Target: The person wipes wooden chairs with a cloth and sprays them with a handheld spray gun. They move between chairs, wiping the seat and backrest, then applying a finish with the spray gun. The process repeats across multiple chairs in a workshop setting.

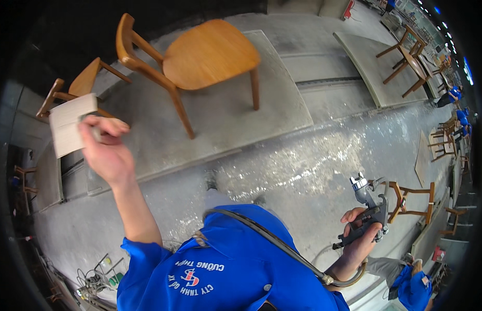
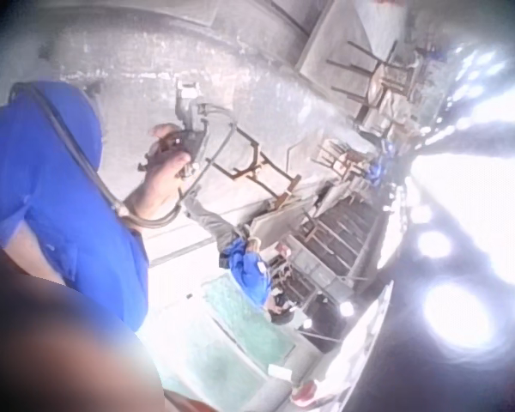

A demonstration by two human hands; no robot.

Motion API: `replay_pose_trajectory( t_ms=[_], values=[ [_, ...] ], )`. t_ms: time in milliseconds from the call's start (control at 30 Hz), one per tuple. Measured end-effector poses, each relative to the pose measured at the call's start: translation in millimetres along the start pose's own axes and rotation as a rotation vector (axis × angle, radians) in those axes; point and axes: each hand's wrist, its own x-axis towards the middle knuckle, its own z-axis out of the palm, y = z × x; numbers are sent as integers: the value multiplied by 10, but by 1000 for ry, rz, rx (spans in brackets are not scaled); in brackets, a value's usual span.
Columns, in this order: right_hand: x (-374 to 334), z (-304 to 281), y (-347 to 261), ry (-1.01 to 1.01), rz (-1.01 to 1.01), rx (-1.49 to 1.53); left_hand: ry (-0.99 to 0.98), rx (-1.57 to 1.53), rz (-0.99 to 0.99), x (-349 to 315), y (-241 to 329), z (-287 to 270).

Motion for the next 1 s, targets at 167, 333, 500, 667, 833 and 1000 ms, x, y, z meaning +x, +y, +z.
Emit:
replay_pose_trajectory(
  t_ms=[167,333,500,667,833,1000],
  values=[
    [102,913,-173,-184,-20,198,-170,-122,155,1199,281,-345],
    [317,1854,-324,-235,-170,294,-135,206,171,2304,-35,-404],
    [252,2397,-473,-47,-95,12,-488,640,476,2962,-1114,-183],
    [229,2566,-423,21,9,59,-620,512,117,2981,-1667,-356],
    [319,2326,-329,59,5,46,-522,511,224,2451,-1396,-523],
    [270,1775,-241,238,133,7,-379,576,343,1508,-1083,-203]
  ],
)
